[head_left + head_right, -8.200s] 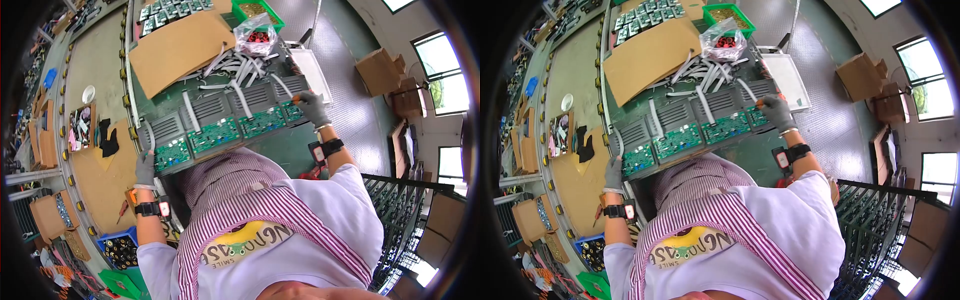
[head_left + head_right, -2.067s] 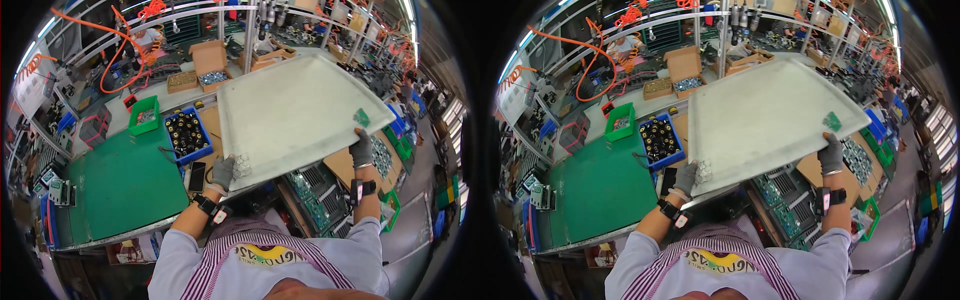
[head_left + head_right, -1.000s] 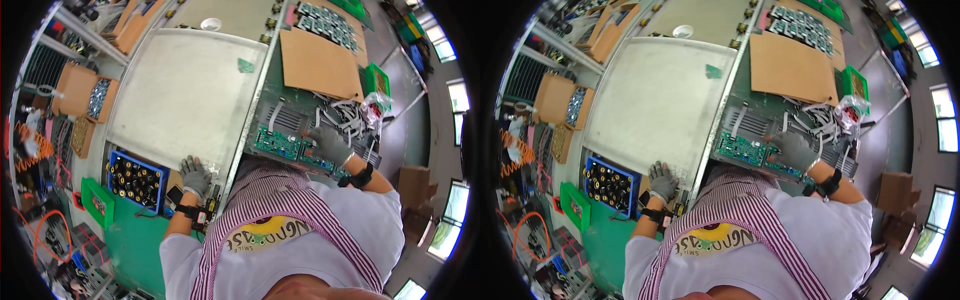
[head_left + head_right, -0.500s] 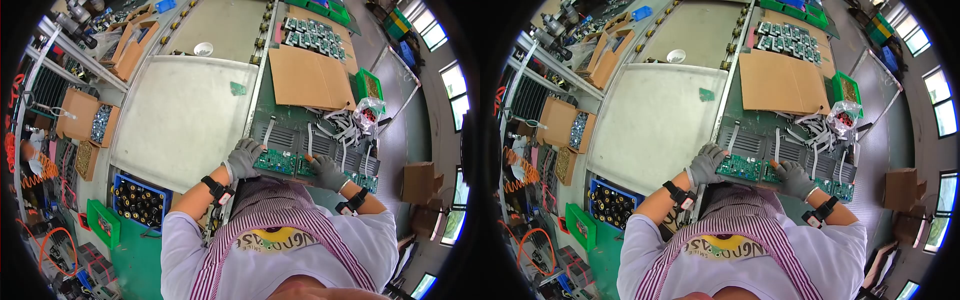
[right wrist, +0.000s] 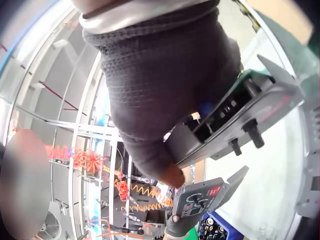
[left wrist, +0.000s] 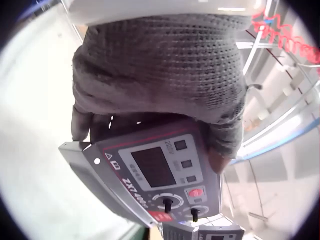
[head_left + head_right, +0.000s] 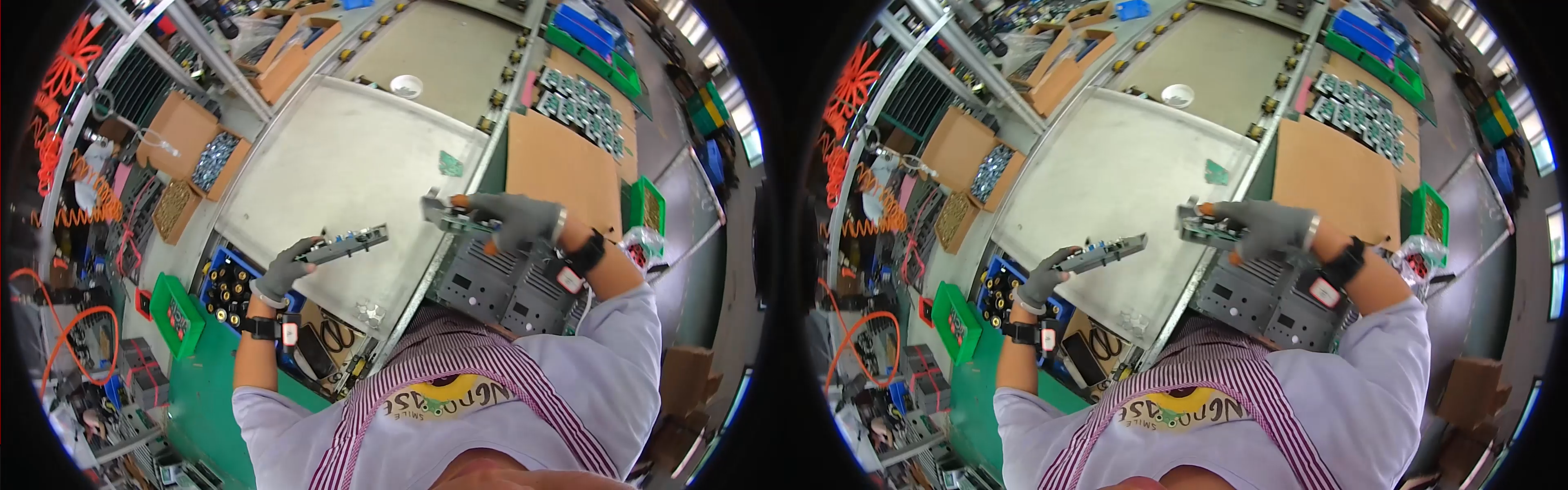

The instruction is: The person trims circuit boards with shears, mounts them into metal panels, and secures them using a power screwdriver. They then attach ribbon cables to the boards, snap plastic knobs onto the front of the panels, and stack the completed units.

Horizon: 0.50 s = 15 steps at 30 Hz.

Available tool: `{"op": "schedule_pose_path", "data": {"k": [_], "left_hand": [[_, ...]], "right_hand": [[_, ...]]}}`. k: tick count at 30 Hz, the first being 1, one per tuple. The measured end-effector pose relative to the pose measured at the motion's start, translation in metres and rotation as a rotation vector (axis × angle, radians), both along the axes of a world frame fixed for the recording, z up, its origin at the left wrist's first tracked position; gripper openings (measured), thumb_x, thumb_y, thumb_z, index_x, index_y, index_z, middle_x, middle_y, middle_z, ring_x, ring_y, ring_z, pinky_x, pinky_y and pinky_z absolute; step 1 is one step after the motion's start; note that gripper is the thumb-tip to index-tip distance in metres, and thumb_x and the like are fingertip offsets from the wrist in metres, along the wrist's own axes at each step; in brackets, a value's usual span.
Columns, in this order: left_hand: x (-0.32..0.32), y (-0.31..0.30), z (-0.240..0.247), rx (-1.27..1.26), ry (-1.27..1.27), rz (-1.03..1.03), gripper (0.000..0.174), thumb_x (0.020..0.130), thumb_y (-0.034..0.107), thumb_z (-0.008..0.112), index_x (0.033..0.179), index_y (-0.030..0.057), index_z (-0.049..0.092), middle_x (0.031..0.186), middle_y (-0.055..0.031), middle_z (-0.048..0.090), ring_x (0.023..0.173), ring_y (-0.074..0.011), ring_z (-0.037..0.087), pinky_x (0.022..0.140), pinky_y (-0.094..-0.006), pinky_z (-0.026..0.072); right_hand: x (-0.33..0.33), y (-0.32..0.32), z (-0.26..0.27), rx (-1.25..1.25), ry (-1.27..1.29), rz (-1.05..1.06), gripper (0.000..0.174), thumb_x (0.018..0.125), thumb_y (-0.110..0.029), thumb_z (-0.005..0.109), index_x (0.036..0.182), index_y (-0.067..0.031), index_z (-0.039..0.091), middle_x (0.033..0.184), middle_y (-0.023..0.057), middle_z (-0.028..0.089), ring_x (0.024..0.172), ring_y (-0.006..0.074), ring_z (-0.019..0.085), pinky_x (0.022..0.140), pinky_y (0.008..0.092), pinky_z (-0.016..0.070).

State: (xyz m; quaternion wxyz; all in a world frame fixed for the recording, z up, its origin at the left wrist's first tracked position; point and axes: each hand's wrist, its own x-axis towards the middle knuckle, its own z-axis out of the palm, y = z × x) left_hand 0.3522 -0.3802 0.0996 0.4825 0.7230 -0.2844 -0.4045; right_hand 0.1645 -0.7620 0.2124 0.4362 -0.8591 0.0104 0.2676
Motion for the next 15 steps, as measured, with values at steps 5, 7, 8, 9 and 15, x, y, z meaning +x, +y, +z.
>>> {"op": "schedule_pose_path", "data": {"k": [5, 7, 8, 9, 15], "left_hand": [[0.03, 0.081, -0.081, -0.047, 0.497, 0.206, 0.057, 0.083, 0.045, 0.05, 0.112, -0.0044, 0.051, 0.106, -0.0115, 0.058, 0.096, -0.0172, 0.051, 0.085, -0.0282, 0.0402], [0.031, 0.073, -0.075, 0.105, 0.379, 0.357, 0.055, 0.082, 0.045, 0.052, 0.11, -0.0026, 0.053, 0.101, -0.011, 0.059, 0.089, -0.0165, 0.054, 0.08, -0.0265, 0.0421], [0.024, 0.055, -0.049, 0.208, 0.368, 0.464, 0.055, 0.081, 0.045, 0.052, 0.11, -0.0023, 0.053, 0.1, -0.011, 0.06, 0.087, -0.0164, 0.055, 0.08, -0.0262, 0.0425], [0.028, 0.05, -0.048, 0.221, 0.413, 0.478, 0.054, 0.081, 0.044, 0.053, 0.109, -0.0019, 0.054, 0.099, -0.0108, 0.06, 0.086, -0.0168, 0.056, 0.079, -0.0265, 0.0431], [0.067, 0.044, -0.121, 0.477, 0.125, 0.413, 0.055, 0.08, 0.046, 0.054, 0.103, -0.0034, 0.057, 0.095, -0.0146, 0.062, 0.088, -0.0222, 0.057, 0.078, -0.0308, 0.0435]], "right_hand": [[0.098, 0.031, -0.118, 0.575, 0.286, 0.025, 0.072, 0.065, -0.02, 0.065, 0.129, -0.0019, 0.039, 0.112, 0.012, 0.055, 0.092, 0.0184, 0.056, 0.079, 0.0277, 0.0459], [0.121, 0.043, -0.147, 0.673, 0.525, -0.073, 0.07, 0.066, -0.016, 0.066, 0.128, 0.0009, 0.039, 0.112, 0.0108, 0.055, 0.095, 0.0161, 0.056, 0.082, 0.0257, 0.0453], [0.129, 0.045, -0.166, 0.69, 0.574, -0.097, 0.068, 0.066, -0.017, 0.065, 0.127, 0.0012, 0.041, 0.111, 0.0107, 0.056, 0.094, 0.0157, 0.056, 0.081, 0.0257, 0.0458], [0.136, 0.044, -0.186, 0.706, 0.628, -0.123, 0.066, 0.066, -0.018, 0.065, 0.125, 0.0015, 0.043, 0.11, 0.0105, 0.057, 0.092, 0.0153, 0.057, 0.08, 0.0257, 0.0464], [0.163, 0.052, -0.189, -0.035, 0.267, 0.033, 0.052, 0.071, -0.032, 0.062, 0.114, -0.0038, 0.055, 0.104, 0.0114, 0.061, 0.092, 0.0206, 0.058, 0.08, 0.0305, 0.0455]]}}
